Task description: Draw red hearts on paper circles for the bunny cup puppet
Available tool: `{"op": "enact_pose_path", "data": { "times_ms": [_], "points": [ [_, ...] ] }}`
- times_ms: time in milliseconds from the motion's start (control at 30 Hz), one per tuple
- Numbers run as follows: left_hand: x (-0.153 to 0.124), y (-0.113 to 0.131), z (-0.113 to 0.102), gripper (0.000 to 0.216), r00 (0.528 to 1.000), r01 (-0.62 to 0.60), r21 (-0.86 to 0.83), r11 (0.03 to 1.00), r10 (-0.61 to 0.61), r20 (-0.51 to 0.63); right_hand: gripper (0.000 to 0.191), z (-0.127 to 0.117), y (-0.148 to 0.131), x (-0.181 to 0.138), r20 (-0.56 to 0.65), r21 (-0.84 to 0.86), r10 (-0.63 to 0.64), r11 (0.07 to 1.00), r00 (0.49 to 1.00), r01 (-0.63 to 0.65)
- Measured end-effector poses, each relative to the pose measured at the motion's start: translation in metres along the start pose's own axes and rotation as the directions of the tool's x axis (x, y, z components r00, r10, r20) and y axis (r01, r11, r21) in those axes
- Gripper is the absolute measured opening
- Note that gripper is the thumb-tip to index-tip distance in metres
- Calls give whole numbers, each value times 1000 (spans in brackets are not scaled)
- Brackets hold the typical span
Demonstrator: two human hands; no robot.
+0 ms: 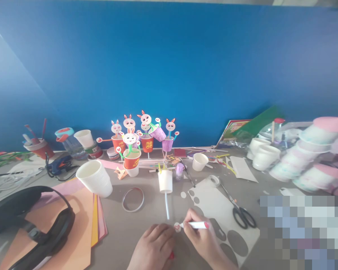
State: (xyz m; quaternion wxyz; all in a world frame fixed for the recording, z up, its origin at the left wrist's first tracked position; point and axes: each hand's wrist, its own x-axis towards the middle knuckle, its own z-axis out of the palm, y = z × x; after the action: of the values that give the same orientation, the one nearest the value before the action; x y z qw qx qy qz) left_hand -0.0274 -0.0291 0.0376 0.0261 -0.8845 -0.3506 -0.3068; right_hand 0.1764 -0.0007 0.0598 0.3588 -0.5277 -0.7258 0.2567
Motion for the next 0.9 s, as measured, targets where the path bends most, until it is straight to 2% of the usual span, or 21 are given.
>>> {"op": "enact_pose_path", "data": {
  "times_ms": [167,333,633,900],
  "points": [
    [-3,0,2,23,999,13,6,1000,-13,33,27,1,2,0,2,10,2,1000,1000,-2],
    [1,1,-1,19,1000,0,-8,1000,0,-12,27,1,4,0,-1,28,7,1000,1000,-7],
    [4,1,-1,20,999,11,-24,1000,-12,-37,24,2,4,-2,94,81,5,997,996,-13],
    [3,3,-2,19,1000,19,-13,1000,-19,-10,24,3,5,-1,123,77,26,996,992,-35]
  ]
}}
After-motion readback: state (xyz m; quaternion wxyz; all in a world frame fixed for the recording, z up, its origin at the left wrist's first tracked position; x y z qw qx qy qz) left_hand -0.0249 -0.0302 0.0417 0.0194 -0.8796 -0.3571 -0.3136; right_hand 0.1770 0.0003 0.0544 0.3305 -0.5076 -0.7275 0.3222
